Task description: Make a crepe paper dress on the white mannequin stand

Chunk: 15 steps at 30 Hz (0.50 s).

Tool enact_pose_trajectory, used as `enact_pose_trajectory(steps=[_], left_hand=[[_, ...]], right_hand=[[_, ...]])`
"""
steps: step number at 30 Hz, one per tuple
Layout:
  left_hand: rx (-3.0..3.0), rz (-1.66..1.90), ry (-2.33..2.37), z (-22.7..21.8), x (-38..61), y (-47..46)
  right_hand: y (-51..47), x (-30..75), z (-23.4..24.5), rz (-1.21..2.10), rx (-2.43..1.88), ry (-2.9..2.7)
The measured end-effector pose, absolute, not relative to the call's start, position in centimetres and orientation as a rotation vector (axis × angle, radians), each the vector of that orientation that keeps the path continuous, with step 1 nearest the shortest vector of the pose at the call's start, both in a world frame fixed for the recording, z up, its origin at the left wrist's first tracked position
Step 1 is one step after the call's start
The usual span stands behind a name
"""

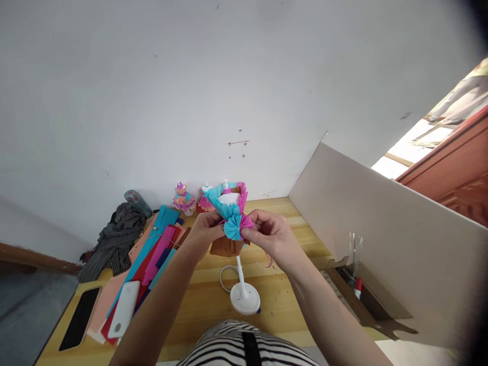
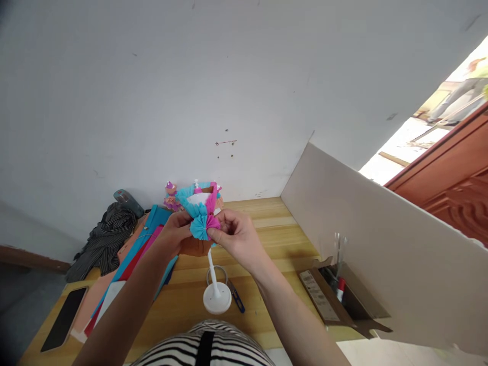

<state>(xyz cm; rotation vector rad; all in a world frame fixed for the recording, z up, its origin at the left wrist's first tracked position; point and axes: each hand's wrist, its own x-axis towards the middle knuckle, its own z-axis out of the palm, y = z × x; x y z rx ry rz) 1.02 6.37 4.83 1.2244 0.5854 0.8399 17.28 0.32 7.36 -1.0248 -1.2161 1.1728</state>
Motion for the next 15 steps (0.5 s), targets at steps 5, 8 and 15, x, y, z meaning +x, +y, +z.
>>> enact_pose_trajectory(steps=[5,8,15], left_hand=[[1.165,0.876,0.632,5.0,0.8,6.3],[1.145,0.871,0.620,5.0,0.7,6.3],[1.136,0.908,0.653,4.7,0.6,6.2]], right_hand=[[-0.5,17.5,7.3,1.040,-1.036,-1.225],[-0.8,18.0,7.6,0.947,-1.043,-1.263],[-0.9,17.0,6.9,1.020,-0.904,-0.981]])
